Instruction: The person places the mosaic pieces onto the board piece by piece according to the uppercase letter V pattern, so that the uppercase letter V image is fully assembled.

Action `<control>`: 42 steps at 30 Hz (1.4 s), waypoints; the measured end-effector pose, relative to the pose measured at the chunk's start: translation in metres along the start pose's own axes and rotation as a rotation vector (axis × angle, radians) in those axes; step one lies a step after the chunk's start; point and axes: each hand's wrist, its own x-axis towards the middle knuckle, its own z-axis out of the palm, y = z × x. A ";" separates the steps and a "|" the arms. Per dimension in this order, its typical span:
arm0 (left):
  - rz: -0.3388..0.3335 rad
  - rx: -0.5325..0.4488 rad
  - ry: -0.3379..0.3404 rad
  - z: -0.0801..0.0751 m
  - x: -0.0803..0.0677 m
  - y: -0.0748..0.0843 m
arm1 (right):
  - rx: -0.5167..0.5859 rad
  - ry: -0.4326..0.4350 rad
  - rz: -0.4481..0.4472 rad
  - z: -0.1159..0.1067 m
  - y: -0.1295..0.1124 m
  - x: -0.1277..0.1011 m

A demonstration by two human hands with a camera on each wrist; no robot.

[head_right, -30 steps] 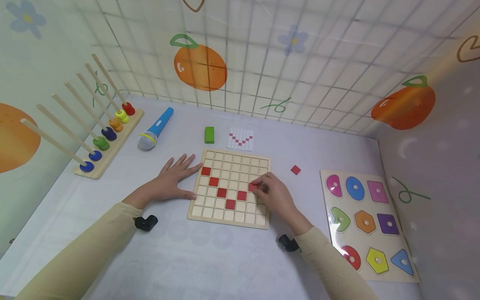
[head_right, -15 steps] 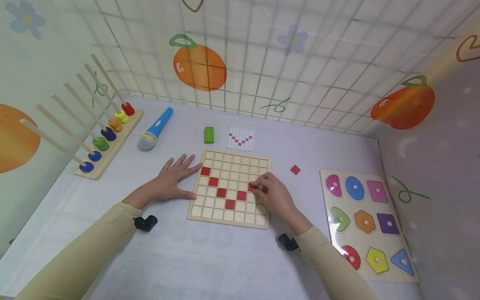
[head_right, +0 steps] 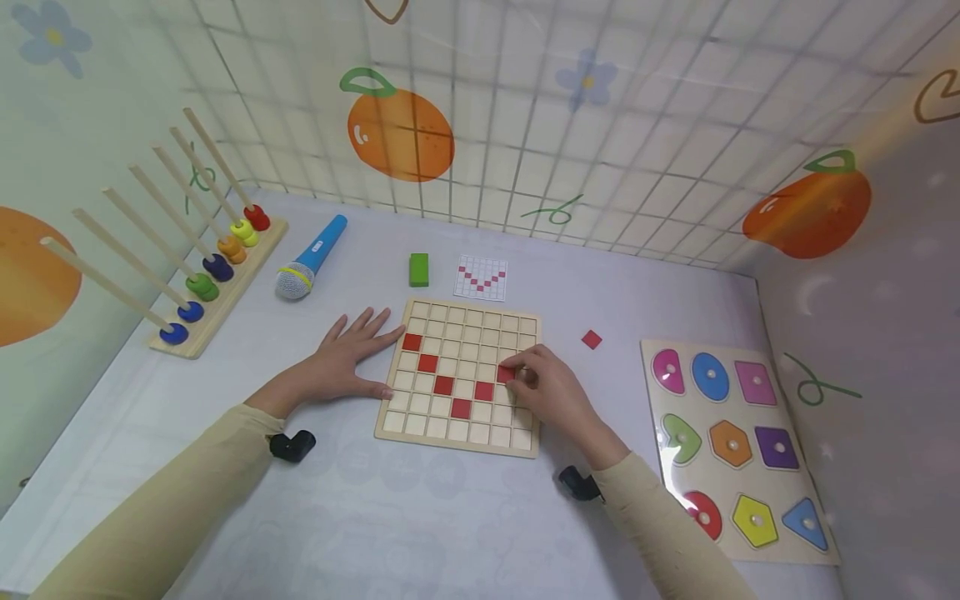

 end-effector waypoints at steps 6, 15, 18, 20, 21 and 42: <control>0.003 0.002 0.003 0.000 0.000 0.000 | -0.004 0.001 0.029 -0.004 0.001 -0.002; 0.005 -0.008 0.004 -0.001 0.000 0.001 | -0.011 0.032 0.055 -0.010 0.007 -0.006; 0.005 -0.010 0.003 -0.001 0.000 0.001 | -0.034 0.036 0.075 -0.013 0.011 -0.008; 0.006 -0.008 0.002 -0.001 0.000 0.001 | -0.050 0.036 0.094 -0.016 0.014 -0.008; 0.007 -0.008 0.002 -0.001 0.000 0.000 | -0.057 0.038 0.105 -0.017 0.016 -0.009; 0.009 -0.017 0.004 -0.001 -0.001 0.000 | -0.132 0.133 0.221 -0.052 0.061 -0.002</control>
